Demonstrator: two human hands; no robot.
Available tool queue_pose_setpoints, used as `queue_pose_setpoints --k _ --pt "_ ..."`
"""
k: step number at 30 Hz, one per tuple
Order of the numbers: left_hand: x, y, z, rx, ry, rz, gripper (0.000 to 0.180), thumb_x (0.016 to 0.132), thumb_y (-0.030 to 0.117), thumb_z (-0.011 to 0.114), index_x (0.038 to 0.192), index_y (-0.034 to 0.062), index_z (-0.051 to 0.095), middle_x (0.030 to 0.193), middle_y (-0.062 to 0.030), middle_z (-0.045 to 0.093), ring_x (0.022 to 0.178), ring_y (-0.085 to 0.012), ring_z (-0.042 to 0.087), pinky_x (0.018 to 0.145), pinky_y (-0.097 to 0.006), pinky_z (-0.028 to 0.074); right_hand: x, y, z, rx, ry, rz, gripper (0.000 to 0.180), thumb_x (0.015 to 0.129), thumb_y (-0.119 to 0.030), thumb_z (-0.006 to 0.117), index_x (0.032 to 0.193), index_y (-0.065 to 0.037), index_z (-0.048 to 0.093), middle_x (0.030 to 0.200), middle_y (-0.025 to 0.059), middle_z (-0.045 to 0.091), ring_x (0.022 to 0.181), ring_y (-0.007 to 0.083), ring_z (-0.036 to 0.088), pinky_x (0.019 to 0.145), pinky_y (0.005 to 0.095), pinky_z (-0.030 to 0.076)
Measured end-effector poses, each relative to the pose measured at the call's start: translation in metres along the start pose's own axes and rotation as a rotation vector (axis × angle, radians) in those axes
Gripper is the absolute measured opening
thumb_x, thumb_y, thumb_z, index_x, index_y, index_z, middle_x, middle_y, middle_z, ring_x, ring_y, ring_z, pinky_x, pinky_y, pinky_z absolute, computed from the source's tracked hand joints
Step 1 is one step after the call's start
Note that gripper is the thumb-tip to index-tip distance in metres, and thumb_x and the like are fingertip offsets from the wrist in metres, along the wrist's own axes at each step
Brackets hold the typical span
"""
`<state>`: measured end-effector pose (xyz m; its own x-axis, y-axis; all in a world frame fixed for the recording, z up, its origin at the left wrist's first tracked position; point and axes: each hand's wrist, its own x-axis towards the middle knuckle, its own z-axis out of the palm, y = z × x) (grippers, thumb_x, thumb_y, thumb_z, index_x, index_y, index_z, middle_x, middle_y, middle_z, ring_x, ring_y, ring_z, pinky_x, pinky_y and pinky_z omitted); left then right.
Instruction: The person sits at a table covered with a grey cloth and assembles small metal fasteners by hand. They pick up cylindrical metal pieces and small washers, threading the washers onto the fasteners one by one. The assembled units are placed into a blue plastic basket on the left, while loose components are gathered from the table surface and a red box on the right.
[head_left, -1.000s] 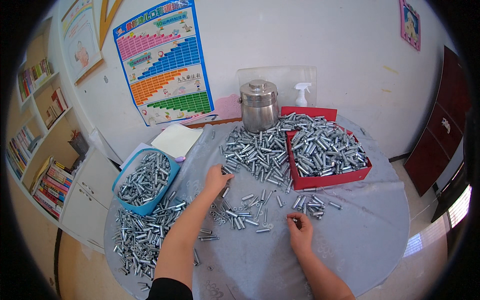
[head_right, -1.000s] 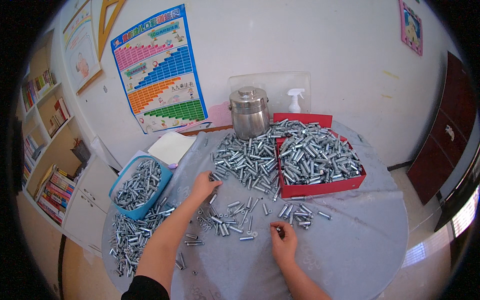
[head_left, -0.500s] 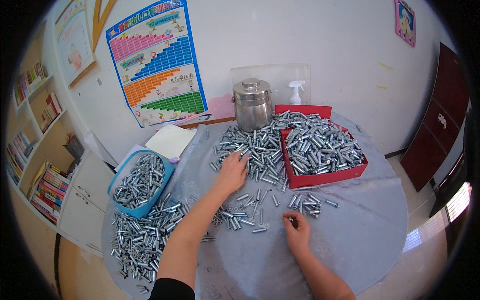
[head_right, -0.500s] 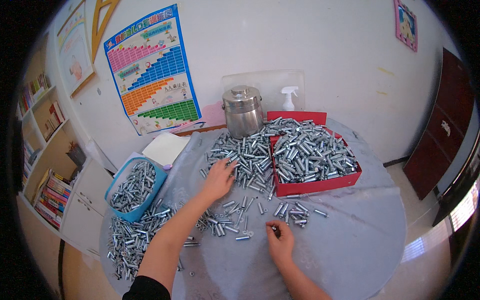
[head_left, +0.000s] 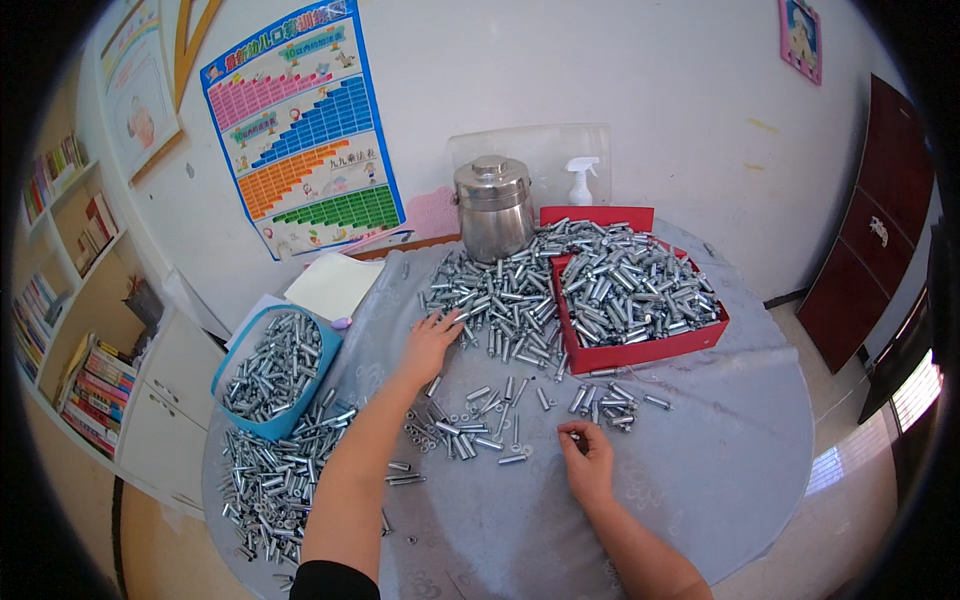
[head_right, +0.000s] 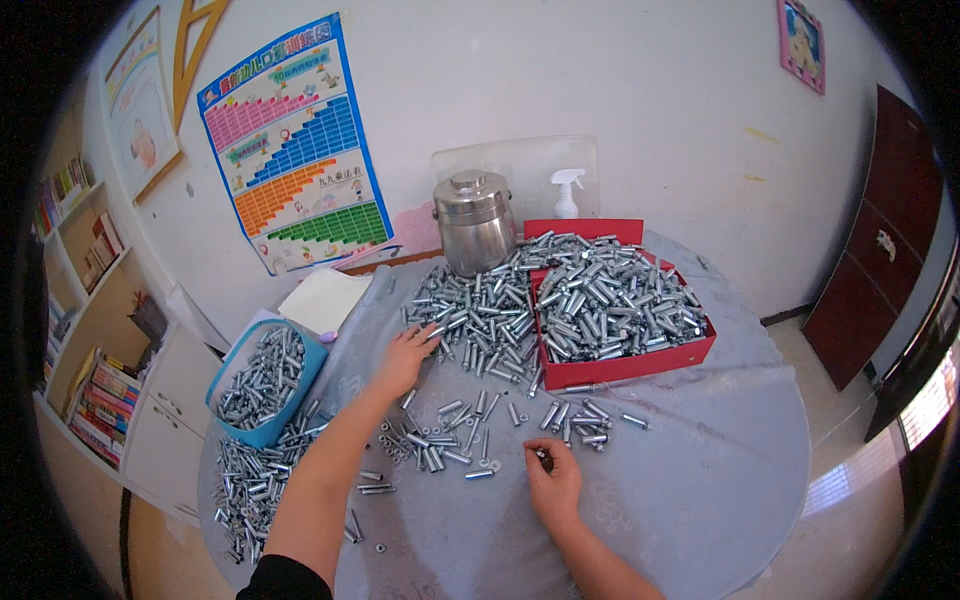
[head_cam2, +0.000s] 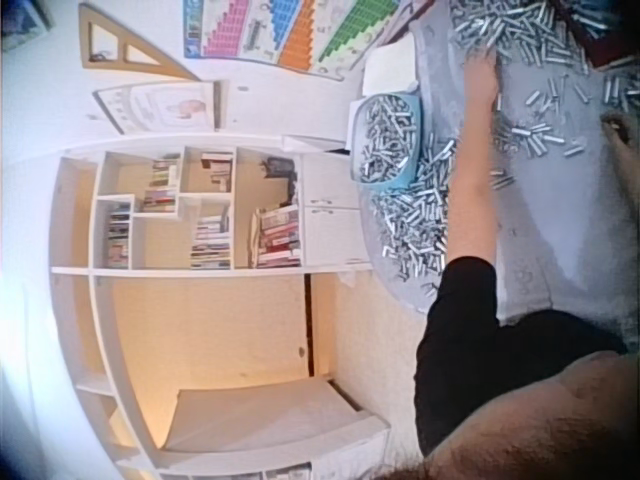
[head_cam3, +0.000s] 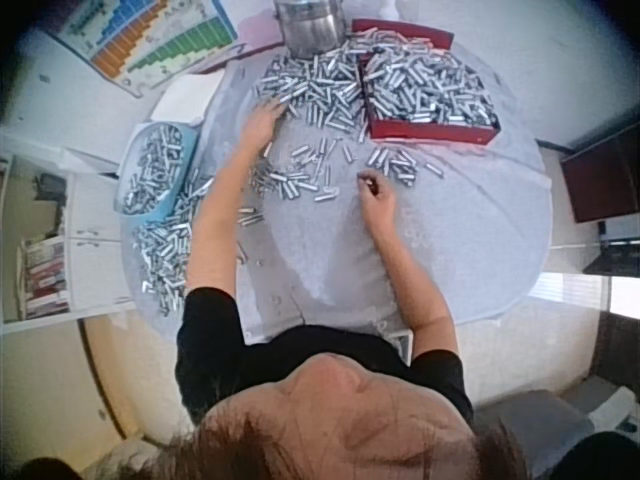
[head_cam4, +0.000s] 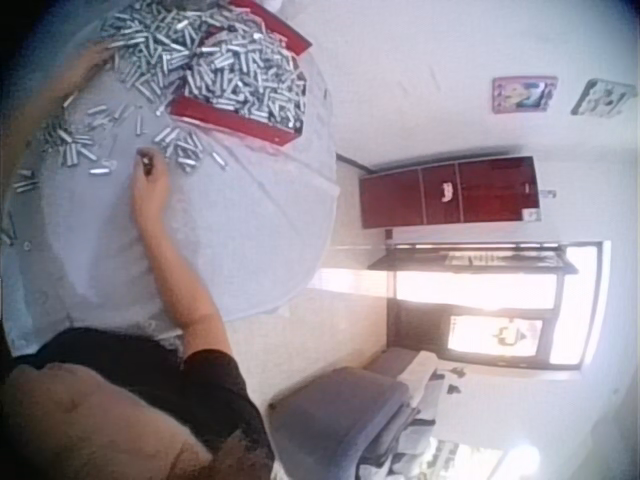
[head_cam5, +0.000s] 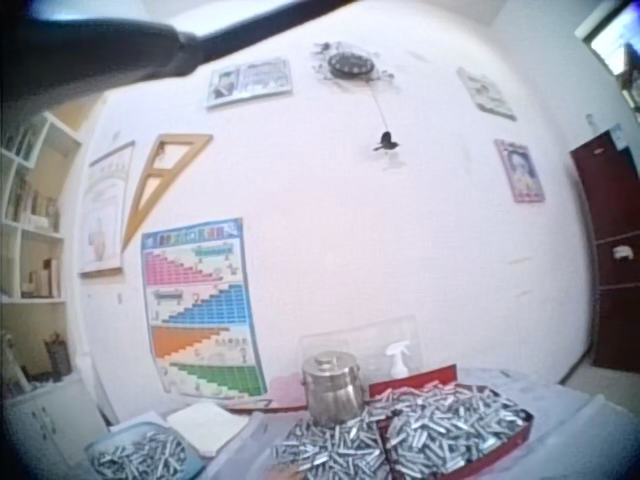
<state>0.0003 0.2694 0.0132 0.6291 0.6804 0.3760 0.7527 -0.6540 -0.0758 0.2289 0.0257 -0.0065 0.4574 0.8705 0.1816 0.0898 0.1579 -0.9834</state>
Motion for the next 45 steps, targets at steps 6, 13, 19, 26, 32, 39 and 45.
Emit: queue_pose_setpoints --k 6,13,19,26,32,39,45 --pt "-0.012 -0.003 -0.015 -0.079 -0.019 -0.113 0.041 0.078 0.003 0.05 0.119 0.0071 0.054 0.134 -0.0154 0.043 0.124 -0.0343 0.038 0.1 -0.045 0.031 0.001 0.003 0.0 -0.003 0.001 0.019 0.008 0.081 -0.007 0.062 0.088 -0.004 0.063 0.075 0.0003 0.059 0.062 0.0063 0.05 0.057 0.0211 0.041" --pt "0.02 0.053 -0.015 -0.168 0.109 0.074 0.043 0.083 0.015 0.054 0.125 0.0071 0.048 0.133 -0.0162 0.042 0.126 -0.0334 0.035 0.103 -0.047 0.027 0.001 0.002 -0.001 -0.054 0.0 0.018 0.009 0.081 -0.009 0.062 0.089 -0.005 0.063 0.075 0.0015 0.059 0.061 0.0077 0.051 0.057 0.0224 0.042" --pt "0.029 0.075 -0.011 -0.181 -0.096 0.176 0.05 0.08 0.032 0.061 0.126 0.0153 0.048 0.133 -0.0098 0.043 0.126 -0.0295 0.035 0.102 -0.046 0.03 0.001 0.004 -0.004 -0.019 -0.013 0.023 0.01 0.08 -0.008 0.062 0.089 -0.005 0.062 0.075 0.0005 0.059 0.062 0.0066 0.05 0.057 0.0215 0.041" --pt "0.011 0.035 -0.016 -0.017 -0.087 0.164 0.049 0.081 0.035 0.059 0.125 0.0145 0.05 0.126 -0.008 0.051 0.127 -0.0254 0.035 0.104 -0.048 0.027 0.0 -0.002 -0.002 -0.042 -0.011 0.033 0.01 0.08 -0.008 0.062 0.09 -0.005 0.063 0.075 0.0004 0.059 0.062 0.0065 0.05 0.057 0.0214 0.041" --pt "0.008 0.041 -0.021 -0.035 -0.004 0.132 0.042 0.083 0.025 0.057 0.121 0.0088 0.052 0.122 -0.011 0.053 0.126 -0.028 0.036 0.103 -0.049 0.027 0.0 -0.002 -0.003 -0.082 -0.009 0.036 0.01 0.08 -0.01 0.063 0.089 -0.006 0.063 0.075 0.0021 0.06 0.061 0.008 0.051 0.057 0.0224 0.042" --pt "0.017 0.059 -0.023 -0.186 0.052 0.161 0.039 0.082 0.014 0.055 0.12 0.0067 0.052 0.127 -0.0149 0.047 0.123 -0.0324 0.039 0.101 -0.044 0.031 -0.001 -0.008 -0.001 -0.103 -0.008 0.047 0.01 0.08 -0.01 0.062 0.089 -0.005 0.064 0.075 0.0024 0.06 0.06 0.0081 0.051 0.056 0.0229 0.041" --pt "0.039 0.105 -0.012 -0.231 -0.009 0.341 0.039 0.081 0.024 0.059 0.117 0.0119 0.055 0.125 -0.0105 0.05 0.12 -0.0318 0.041 0.099 -0.045 0.032 -0.001 -0.006 -0.002 -0.068 0.001 0.046 0.009 0.081 -0.009 0.062 0.089 -0.005 0.063 0.072 0.0012 0.059 0.06 0.0073 0.05 0.055 0.0223 0.041"
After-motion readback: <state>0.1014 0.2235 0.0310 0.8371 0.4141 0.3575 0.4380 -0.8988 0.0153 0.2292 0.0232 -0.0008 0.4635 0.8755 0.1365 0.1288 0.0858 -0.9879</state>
